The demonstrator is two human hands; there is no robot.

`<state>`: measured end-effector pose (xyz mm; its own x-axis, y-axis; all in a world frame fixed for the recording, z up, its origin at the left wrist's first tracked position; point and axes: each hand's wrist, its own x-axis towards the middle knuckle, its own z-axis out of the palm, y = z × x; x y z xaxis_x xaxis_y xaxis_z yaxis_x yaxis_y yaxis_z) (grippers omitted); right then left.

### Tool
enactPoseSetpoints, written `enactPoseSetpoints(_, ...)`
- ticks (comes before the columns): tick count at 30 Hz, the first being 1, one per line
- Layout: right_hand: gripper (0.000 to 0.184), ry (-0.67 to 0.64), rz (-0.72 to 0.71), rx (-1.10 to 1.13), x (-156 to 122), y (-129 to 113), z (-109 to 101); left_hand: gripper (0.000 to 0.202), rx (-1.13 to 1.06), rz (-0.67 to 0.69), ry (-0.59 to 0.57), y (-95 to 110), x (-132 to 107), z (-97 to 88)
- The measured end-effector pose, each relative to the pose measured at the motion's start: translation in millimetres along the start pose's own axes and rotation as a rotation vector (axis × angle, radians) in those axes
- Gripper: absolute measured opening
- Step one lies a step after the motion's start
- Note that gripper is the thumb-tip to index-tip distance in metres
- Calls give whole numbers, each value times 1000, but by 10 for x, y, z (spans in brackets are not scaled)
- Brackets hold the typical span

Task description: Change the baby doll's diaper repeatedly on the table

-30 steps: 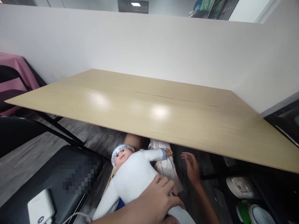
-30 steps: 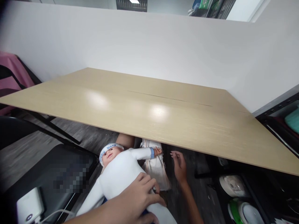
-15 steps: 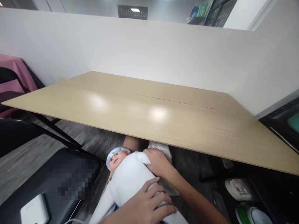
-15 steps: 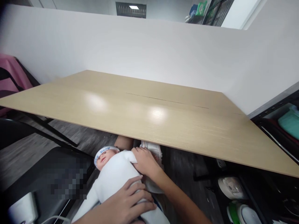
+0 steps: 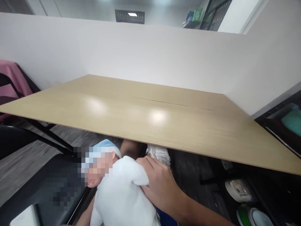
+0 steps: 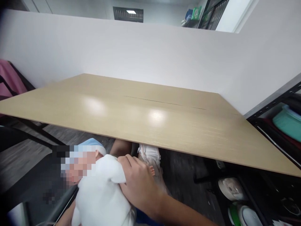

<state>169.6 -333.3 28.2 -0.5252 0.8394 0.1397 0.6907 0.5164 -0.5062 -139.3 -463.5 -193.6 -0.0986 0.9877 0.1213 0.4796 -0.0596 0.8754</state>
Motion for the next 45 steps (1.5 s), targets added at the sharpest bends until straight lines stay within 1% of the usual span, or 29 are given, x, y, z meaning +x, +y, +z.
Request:
enactPoseSetpoints(1,29,24,17,17,-46,6,-64,102,-4,17,-29,28,56,10)
enactPoseSetpoints(2,34,50,34,32,-95,22,-140,101,2,45,-57,93,137,-5)
enactPoseSetpoints(3,39,75,53,45,-144,47,-228,94,27,82,-92,199,245,-42)
enactPoseSetpoints(4,42,97,75,54,-193,80,-328,82,71,124,-143,343,380,-96)
enactPoseSetpoints(5,44,116,100,57,-241,122,-435,71,122,185,-209,520,540,-159)
enactPoseSetpoints(7,43,145,151,37,-320,232,-650,54,244,322,-397,930,921,-269)
enactPoseSetpoints(9,38,179,192,-9,-360,385,-838,36,357,414,-494,1333,1347,-315)
enactPoseSetpoints(10,35,194,212,-34,-360,477,-917,32,403,446,-514,1504,1565,-307)
enactPoseSetpoints(11,31,207,234,-59,-346,580,-984,33,433,479,-513,1647,1780,-280)
enactPoseSetpoints(13,24,220,293,-104,-288,806,-1088,44,458,505,-523,1848,2190,-187)
enactPoseSetpoints(16,26,228,375,-145,-186,1157,-1185,54,483,482,-553,2007,2714,-15)
enactPoseSetpoints(18,30,253,383,-133,-164,1365,-1212,54,529,491,-565,2078,2985,79)
enactPoseSetpoints(21,36,311,384,-113,-223,1615,-1176,46,636,507,-539,2151,3279,142)
enactPoseSetpoints(23,40,329,409,-143,-287,1742,-1102,42,684,494,-517,2154,3424,127)
enactPoseSetpoints(25,44,336,436,-184,-321,1845,-1013,40,693,471,-495,2111,3551,80)
enactPoseSetpoints(28,43,354,454,-212,-252,1961,-919,44,682,419,-432,2005,3735,2)
enactPoseSetpoints(30,41,352,464,-221,-120,2031,-905,52,673,384,-396,1949,3861,-19)
enactPoseSetpoints(32,42,331,465,-220,61,2115,-925,59,659,359,-383,1921,3994,-3)
enactPoseSetpoints(37,45,337,424,-204,600,2439,-1018,65,637,343,-372,1902,4371,132)
enactPoseSetpoints(40,48,345,421,-217,909,2684,-1065,72,617,310,-332,1857,4624,230)
enactPoseSetpoints(43,49,353,416,-315,1180,2922,-1102,82,600,263,-253,1790,4891,343)
enactPoseSetpoints(45,50,364,418,-417,1347,3063,-1124,85,590,262,-203,1745,5072,431)
